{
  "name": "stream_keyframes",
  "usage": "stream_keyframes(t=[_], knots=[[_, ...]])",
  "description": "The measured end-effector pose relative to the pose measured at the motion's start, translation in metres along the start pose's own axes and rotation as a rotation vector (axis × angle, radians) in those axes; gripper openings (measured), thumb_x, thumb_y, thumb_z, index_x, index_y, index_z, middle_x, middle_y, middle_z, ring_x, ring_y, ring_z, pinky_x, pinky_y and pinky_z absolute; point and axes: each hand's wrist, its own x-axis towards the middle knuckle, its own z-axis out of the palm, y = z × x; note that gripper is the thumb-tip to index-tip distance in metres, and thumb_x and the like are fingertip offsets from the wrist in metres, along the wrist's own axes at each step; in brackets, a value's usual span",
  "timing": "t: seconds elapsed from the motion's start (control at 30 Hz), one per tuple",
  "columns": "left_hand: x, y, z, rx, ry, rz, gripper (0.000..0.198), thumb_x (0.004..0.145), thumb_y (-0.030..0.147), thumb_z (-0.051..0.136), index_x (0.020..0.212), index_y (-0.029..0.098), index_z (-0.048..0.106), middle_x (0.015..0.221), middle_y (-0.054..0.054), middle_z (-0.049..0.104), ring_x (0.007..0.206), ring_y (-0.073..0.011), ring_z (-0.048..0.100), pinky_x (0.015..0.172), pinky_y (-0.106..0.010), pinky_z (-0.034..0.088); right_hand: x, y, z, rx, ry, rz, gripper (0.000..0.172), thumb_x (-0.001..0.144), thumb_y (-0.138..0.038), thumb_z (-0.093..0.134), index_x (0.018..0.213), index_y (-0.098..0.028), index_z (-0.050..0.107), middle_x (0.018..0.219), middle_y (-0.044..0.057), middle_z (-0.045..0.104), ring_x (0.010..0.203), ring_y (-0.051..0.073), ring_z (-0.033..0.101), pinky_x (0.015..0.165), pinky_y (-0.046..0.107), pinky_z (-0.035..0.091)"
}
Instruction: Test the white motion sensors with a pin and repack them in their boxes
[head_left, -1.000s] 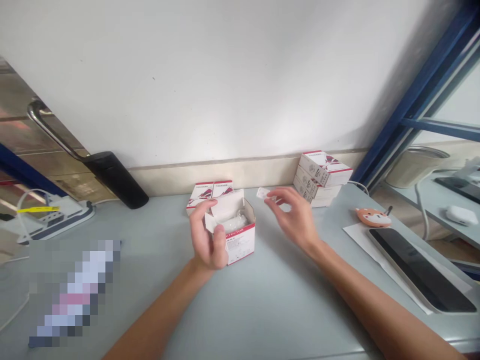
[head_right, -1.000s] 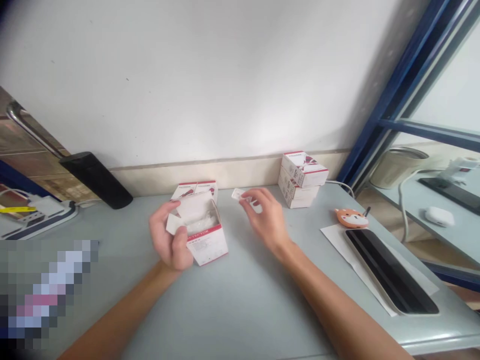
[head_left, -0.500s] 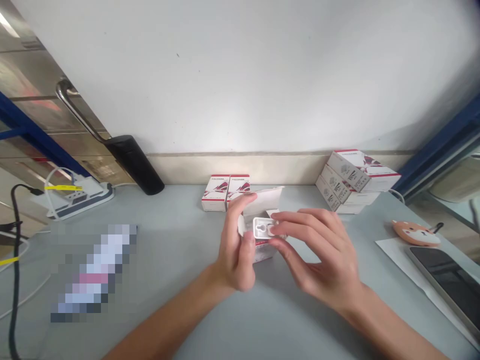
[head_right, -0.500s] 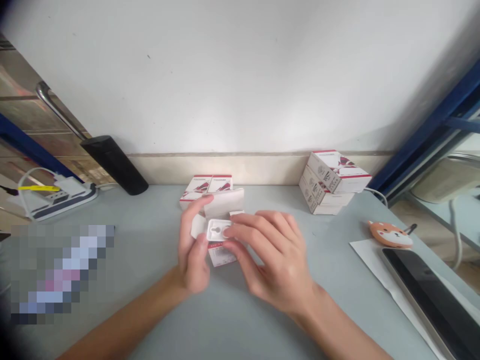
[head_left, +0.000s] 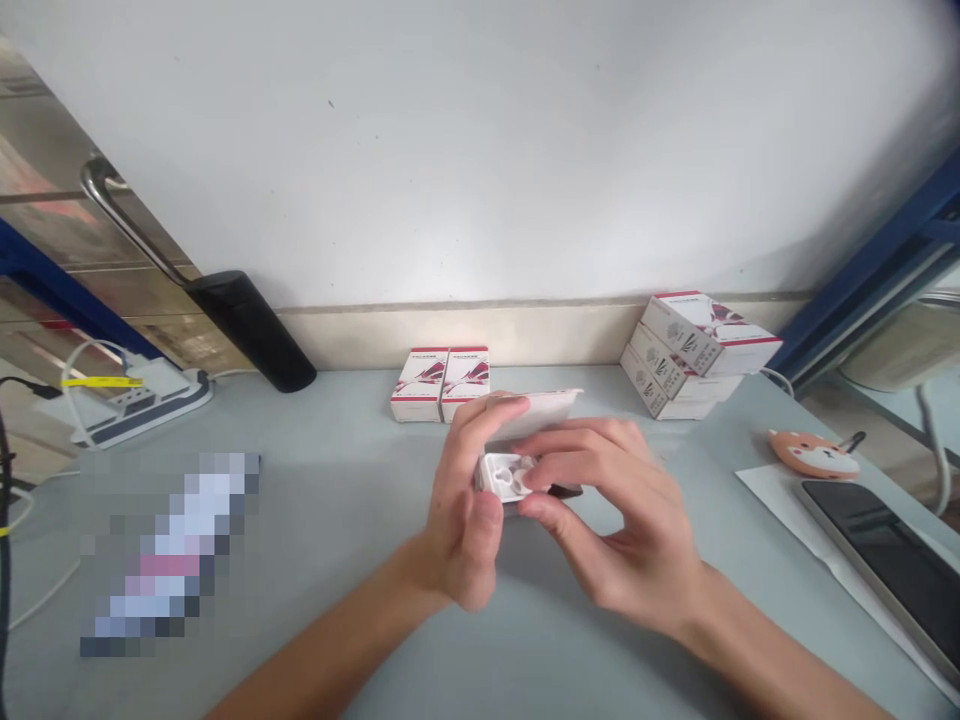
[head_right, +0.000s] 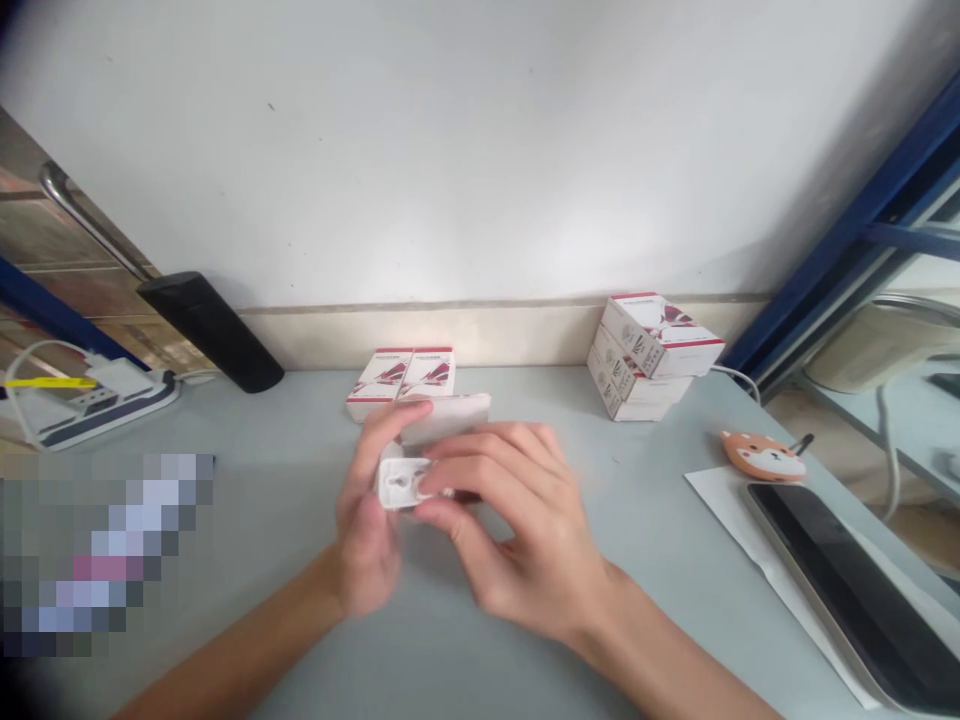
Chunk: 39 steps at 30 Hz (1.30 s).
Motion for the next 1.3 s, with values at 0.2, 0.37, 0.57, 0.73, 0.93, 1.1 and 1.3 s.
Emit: stream_keyframes(t=[0.2, 0.37, 0.57, 0.73, 0.93, 1.1, 1.3], knots=[[0.004, -0.001, -0.003, 0.032, -0.001, 0.060, 0.048, 0.106, 0.051, 0.041, 0.145, 0.026, 0.055, 0.131, -0.012, 0.059, 0.121, -0.0309, 0.058, 0.105, -0.055, 0.050, 0.004, 0.003, -0.007, -0.153, -0.041, -0.103, 0.013, 0.092, -0.016, 0.074, 0.101, -0.024, 0.069, 0.106, 0.000, 0.080, 0.106, 0.022, 0.070, 0.090, 0.041, 0.039], [0.006, 0.008, 0.000, 0.010, -0.007, -0.001, 0.042, 0.101, 0.022, 0.050, 0.143, 0.026, 0.055, 0.129, -0.011, 0.063, 0.113, -0.0289, 0.063, 0.099, -0.052, 0.054, 0.003, 0.006, -0.014, -0.149, -0.094, -0.074, 0.011, 0.091, -0.018, 0.073, 0.098, -0.026, 0.069, 0.104, 0.001, 0.079, 0.109, 0.025, 0.067, 0.089, 0.043, 0.039], [0.009, 0.009, 0.001, -0.006, 0.008, -0.007, 0.042, 0.099, 0.022, 0.050, 0.140, 0.023, 0.058, 0.127, -0.010, 0.063, 0.112, -0.0280, 0.062, 0.097, -0.049, 0.055, 0.005, 0.004, -0.016, -0.013, -0.077, 0.021, 0.012, 0.093, -0.015, 0.069, 0.097, -0.026, 0.069, 0.100, 0.001, 0.080, 0.108, 0.026, 0.069, 0.092, 0.045, 0.042], [0.009, 0.009, 0.002, 0.009, -0.003, 0.002, 0.042, 0.098, 0.015, 0.049, 0.138, 0.023, 0.058, 0.131, -0.010, 0.066, 0.123, -0.0300, 0.060, 0.106, -0.050, 0.051, 0.008, 0.002, -0.021, -0.128, -0.028, -0.045, 0.018, 0.091, -0.006, 0.064, 0.098, -0.022, 0.068, 0.093, 0.001, 0.079, 0.091, 0.022, 0.071, 0.087, 0.043, 0.041], [0.008, 0.007, 0.000, 0.009, 0.001, -0.029, 0.035, 0.098, 0.019, 0.051, 0.132, 0.023, 0.059, 0.129, -0.010, 0.066, 0.123, -0.0289, 0.060, 0.103, -0.047, 0.051, 0.006, 0.009, -0.025, -0.320, -0.036, -0.113, 0.019, 0.090, -0.010, 0.070, 0.104, -0.021, 0.068, 0.092, 0.002, 0.078, 0.087, 0.021, 0.068, 0.085, 0.041, 0.039], [0.008, 0.006, 0.000, 0.067, 0.006, -0.004, 0.024, 0.100, 0.020, 0.051, 0.122, 0.023, 0.060, 0.116, -0.009, 0.065, 0.106, -0.0247, 0.063, 0.089, -0.042, 0.054, 0.007, 0.015, -0.025, -0.277, -0.075, -0.086, 0.009, 0.096, -0.020, 0.073, 0.102, -0.021, 0.066, 0.087, 0.001, 0.076, 0.079, 0.017, 0.063, 0.076, 0.036, 0.040], [0.010, 0.003, 0.003, 0.232, -0.037, 0.251, 0.028, 0.090, 0.004, 0.053, 0.111, 0.020, 0.062, 0.112, -0.010, 0.065, 0.107, -0.0257, 0.060, 0.087, -0.043, 0.055, 0.007, 0.013, -0.022, -0.283, -0.022, -0.111, 0.008, 0.100, -0.018, 0.070, 0.095, -0.021, 0.065, 0.077, 0.000, 0.067, 0.073, 0.016, 0.053, 0.070, 0.034, 0.035]])
